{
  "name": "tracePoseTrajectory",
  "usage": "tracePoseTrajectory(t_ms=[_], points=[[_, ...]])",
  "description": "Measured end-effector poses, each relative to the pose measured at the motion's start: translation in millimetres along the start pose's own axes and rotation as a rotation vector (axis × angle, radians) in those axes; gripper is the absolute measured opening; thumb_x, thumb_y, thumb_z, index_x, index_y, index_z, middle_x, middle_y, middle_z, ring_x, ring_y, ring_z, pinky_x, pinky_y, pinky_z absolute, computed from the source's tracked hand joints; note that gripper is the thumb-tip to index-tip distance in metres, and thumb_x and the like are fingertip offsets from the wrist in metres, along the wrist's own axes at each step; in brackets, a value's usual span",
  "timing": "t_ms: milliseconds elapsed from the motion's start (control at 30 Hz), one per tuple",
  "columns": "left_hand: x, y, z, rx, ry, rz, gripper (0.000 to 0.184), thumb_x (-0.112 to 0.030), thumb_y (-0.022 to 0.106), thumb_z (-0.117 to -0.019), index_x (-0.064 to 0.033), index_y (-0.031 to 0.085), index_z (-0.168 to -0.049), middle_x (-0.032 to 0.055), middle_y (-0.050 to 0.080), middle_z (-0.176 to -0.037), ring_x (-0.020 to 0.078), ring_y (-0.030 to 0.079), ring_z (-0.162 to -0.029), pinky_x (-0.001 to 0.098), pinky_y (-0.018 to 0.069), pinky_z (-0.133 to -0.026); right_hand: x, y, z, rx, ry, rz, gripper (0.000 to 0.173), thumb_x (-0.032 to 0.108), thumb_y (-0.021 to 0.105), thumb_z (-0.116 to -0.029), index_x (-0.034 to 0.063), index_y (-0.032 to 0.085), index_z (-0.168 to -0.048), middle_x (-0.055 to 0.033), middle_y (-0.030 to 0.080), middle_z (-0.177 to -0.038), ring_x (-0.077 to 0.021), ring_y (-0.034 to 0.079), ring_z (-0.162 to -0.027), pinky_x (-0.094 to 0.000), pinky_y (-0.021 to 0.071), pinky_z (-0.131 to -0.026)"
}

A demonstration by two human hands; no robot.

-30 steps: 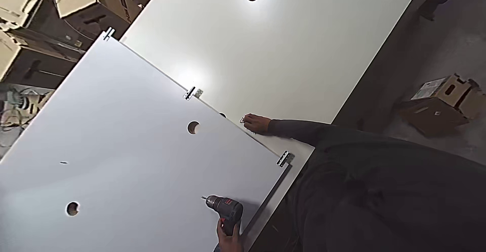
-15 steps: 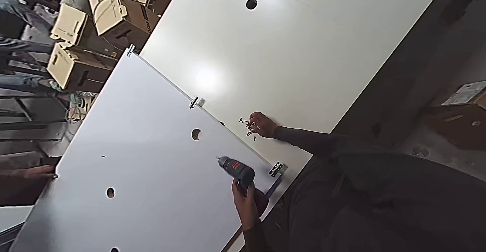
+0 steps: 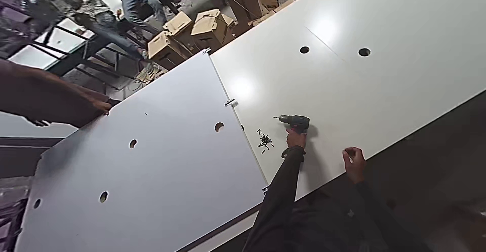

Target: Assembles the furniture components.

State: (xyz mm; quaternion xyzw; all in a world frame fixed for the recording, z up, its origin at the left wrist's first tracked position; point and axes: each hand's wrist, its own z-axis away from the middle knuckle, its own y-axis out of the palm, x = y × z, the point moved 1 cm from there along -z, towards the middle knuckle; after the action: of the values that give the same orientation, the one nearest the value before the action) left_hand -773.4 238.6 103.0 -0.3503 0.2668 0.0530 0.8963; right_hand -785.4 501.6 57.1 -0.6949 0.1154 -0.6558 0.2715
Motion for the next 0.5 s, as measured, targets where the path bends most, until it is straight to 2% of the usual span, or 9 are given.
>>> tracePoseTrajectory(t_ms=[67,167,233,300,400,500], points=[[-5,7,-2,0.009,-0.017,0.000,0.093,-0.037,0.080,-0.0868,-0.0024,0.027,-0.155,0.0237,0.067,-0.125,0.0384,0.067,-0.118,0.0566,0.0542,-0.099,-8,-9,8,-0.046,-0.009,0.006,0.032,0.014,0.062,-0.0976,-0.0090,0.059,-0.120,-0.0235,0.068,-0.106,-0.0293,0.070,-0.098,-0.0448,0.0584,-0.089],[-2,4,4,0.029,-0.005,0.025,0.085,-0.031,0.076,-0.0903,-0.0039,0.028,-0.155,0.0235,0.067,-0.125,0.0378,0.067,-0.118,0.0564,0.0543,-0.099,-5,-7,20,-0.006,-0.011,0.030,0.027,0.014,0.062,-0.0982,-0.0057,0.061,-0.117,-0.0211,0.069,-0.101,-0.0283,0.070,-0.092,-0.0457,0.0585,-0.085],[6,-8,20,0.030,0.092,0.029,0.070,-0.028,0.067,-0.0968,-0.0039,0.033,-0.153,0.0230,0.067,-0.126,0.0374,0.067,-0.118,0.0558,0.0546,-0.098,11,5,26,0.069,-0.015,0.036,0.026,0.014,0.062,-0.0995,-0.0046,0.062,-0.117,-0.0194,0.069,-0.101,-0.0275,0.070,-0.092,-0.0457,0.0581,-0.086],[26,-28,43,0.005,0.289,0.098,0.061,-0.027,0.060,-0.1015,-0.0015,0.036,-0.152,0.0209,0.066,-0.129,0.0335,0.068,-0.116,0.0514,0.0555,-0.099,29,30,32,0.172,-0.021,-0.007,0.026,0.013,0.061,-0.1002,-0.0046,0.061,-0.119,-0.0186,0.070,-0.102,-0.0269,0.070,-0.093,-0.0461,0.0583,-0.085],[92,-61,84,-0.037,0.539,0.297,0.051,-0.023,0.060,-0.1019,0.0025,0.046,-0.144,0.0167,0.071,-0.123,0.0244,0.073,-0.106,0.0432,0.0598,-0.094,51,76,51,0.333,-0.090,-0.062,0.027,0.015,0.061,-0.0989,-0.0041,0.062,-0.118,-0.0175,0.071,-0.099,-0.0258,0.072,-0.089,-0.0471,0.0597,-0.083],[196,-96,129,-0.136,0.537,0.434,0.042,-0.019,0.061,-0.1023,0.0032,0.052,-0.136,0.0138,0.073,-0.115,0.0205,0.075,-0.099,0.0390,0.0626,-0.088,80,125,82,0.555,-0.223,-0.047,0.030,0.022,0.060,-0.0975,-0.0003,0.064,-0.116,-0.0123,0.073,-0.095,-0.0223,0.073,-0.084,-0.0458,0.0607,-0.079]])
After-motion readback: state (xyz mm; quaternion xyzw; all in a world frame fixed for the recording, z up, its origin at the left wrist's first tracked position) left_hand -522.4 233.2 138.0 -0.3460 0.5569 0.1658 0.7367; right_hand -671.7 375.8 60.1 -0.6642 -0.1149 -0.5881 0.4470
